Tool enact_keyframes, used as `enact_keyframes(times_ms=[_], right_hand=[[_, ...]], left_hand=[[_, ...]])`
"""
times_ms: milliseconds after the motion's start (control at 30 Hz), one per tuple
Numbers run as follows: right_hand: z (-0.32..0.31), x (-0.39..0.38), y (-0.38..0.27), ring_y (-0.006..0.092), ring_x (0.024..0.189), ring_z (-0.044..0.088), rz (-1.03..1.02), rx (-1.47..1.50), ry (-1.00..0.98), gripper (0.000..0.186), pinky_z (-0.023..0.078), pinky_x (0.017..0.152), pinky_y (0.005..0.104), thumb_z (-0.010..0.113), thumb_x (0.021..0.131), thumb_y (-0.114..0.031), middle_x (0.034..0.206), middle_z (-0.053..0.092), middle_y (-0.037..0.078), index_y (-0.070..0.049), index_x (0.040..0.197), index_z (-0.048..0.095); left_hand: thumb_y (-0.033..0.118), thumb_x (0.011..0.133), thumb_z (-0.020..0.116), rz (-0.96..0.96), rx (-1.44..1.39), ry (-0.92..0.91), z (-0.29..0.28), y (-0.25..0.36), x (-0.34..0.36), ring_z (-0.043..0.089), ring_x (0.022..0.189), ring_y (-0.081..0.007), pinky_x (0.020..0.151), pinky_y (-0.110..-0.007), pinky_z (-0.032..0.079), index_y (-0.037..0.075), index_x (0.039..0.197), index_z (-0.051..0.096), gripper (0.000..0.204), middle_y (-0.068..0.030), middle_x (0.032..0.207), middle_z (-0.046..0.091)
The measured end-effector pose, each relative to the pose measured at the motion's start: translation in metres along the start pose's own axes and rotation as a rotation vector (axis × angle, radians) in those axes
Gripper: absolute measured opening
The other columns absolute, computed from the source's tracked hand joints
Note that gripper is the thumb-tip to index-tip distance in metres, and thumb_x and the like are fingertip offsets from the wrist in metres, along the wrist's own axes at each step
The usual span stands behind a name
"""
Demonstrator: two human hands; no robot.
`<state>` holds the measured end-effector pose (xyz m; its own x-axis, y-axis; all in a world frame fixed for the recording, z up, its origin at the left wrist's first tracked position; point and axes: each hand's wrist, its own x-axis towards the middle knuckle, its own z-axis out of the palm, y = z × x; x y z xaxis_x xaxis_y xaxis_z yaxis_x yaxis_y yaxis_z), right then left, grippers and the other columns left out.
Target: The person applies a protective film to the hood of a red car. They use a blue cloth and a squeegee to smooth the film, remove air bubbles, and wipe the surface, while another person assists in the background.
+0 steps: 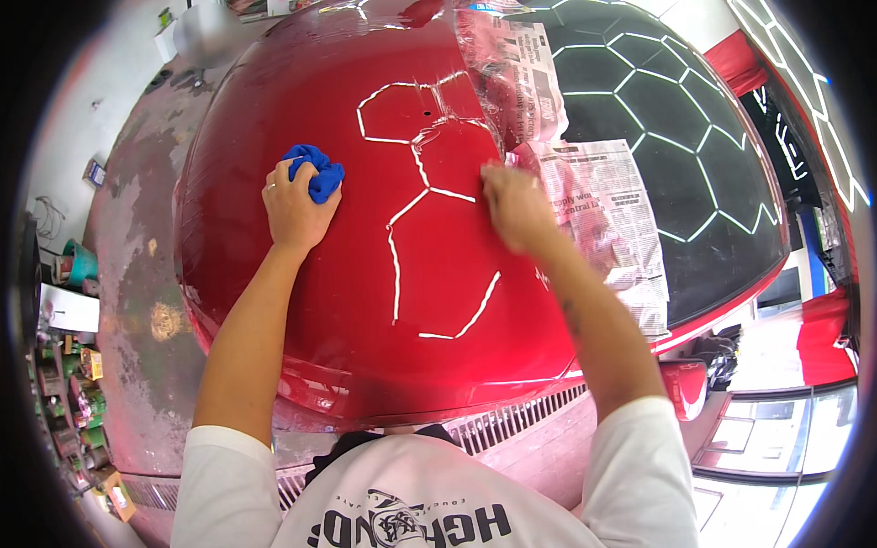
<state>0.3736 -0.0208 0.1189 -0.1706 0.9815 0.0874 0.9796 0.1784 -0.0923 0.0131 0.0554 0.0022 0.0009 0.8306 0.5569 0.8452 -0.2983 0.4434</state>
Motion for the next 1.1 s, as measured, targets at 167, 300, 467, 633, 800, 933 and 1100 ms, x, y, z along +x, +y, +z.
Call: enact_keyframes(times_ms=[167, 300, 467, 633, 800, 933, 1100], right_hand=[[0.007, -0.195, -0.028, 0.0383, 0.170, 0.033, -0.009, -0.165, -0.085, 0.062, 0.023, 0.139, 0.0556, 0.050, 0.119, -0.031, 0.179, 0.042, 0.020, 0.003, 0.170, 0.043], [0.008, -0.180, -0.025, 0.0378, 0.171, 0.029, -0.015, -0.151, -0.127, 0.062, 0.021, 0.140, 0.0575, 0.048, 0.119, -0.031, 0.181, 0.039, 0.020, 0.002, 0.171, 0.041], [0.041, 0.047, 0.009, 0.0341, 0.170, 0.033, 0.018, -0.203, 0.033, 0.060, 0.022, 0.140, 0.0573, 0.035, 0.123, -0.040, 0.182, 0.039, 0.018, -0.005, 0.171, 0.044], [0.039, 0.104, 0.024, 0.0352, 0.169, 0.036, 0.067, -0.161, -0.007, 0.059, 0.026, 0.138, 0.0595, 0.036, 0.123, -0.040, 0.180, 0.041, 0.019, -0.005, 0.169, 0.045], [0.003, -0.132, -0.028, 0.0323, 0.167, 0.039, -0.049, -0.188, -0.095, 0.058, 0.021, 0.140, 0.0556, 0.046, 0.120, -0.033, 0.179, 0.043, 0.018, -0.001, 0.168, 0.048], [-0.038, -0.278, -0.051, 0.0555, 0.162, 0.039, 0.125, 0.226, 0.041, 0.057, 0.032, 0.135, 0.0579, 0.055, 0.115, -0.016, 0.174, 0.038, 0.039, 0.004, 0.167, 0.048], [-0.028, -0.402, -0.072, 0.0401, 0.168, 0.035, 0.522, 0.684, 0.277, 0.057, 0.036, 0.133, 0.0490, 0.041, 0.122, -0.015, 0.180, 0.035, 0.028, 0.004, 0.176, 0.033]], left_hand=[[0.038, 0.090, 0.089, -0.015, -0.003, 0.001, 0.000, 0.002, 0.001, 0.061, 0.134, -0.0408, 0.111, -0.057, 0.050, 0.015, 0.114, 0.073, 0.037, -0.0138, 0.140, 0.064], [0.038, 0.090, 0.090, -0.005, 0.053, 0.029, -0.001, -0.003, -0.002, 0.061, 0.133, -0.0405, 0.112, -0.057, 0.049, 0.015, 0.114, 0.073, 0.037, -0.0142, 0.140, 0.063], [0.036, 0.090, 0.091, -0.010, 0.006, -0.026, -0.006, 0.005, 0.000, 0.060, 0.135, -0.0418, 0.112, -0.058, 0.050, 0.015, 0.113, 0.070, 0.037, -0.0132, 0.139, 0.062], [0.035, 0.091, 0.090, 0.049, -0.102, 0.008, -0.004, 0.009, 0.002, 0.058, 0.144, -0.0472, 0.118, -0.059, 0.048, 0.023, 0.146, 0.068, 0.061, -0.0167, 0.160, 0.057], [0.054, 0.094, 0.085, -0.061, 0.087, -0.173, -0.001, 0.006, 0.020, 0.048, 0.156, -0.0539, 0.123, -0.062, 0.046, 0.035, 0.161, 0.064, 0.073, -0.0195, 0.178, 0.043], [0.071, 0.089, 0.082, 0.129, 0.070, -0.127, 0.036, 0.053, 0.079, 0.059, 0.145, -0.0477, 0.115, -0.060, 0.053, 0.029, 0.142, 0.078, 0.067, -0.0146, 0.160, 0.063], [0.051, 0.083, 0.093, 0.525, -0.325, -0.063, 0.082, 0.166, 0.071, 0.065, 0.136, -0.0432, 0.107, -0.056, 0.057, 0.025, 0.119, 0.083, 0.046, -0.0127, 0.141, 0.072]])
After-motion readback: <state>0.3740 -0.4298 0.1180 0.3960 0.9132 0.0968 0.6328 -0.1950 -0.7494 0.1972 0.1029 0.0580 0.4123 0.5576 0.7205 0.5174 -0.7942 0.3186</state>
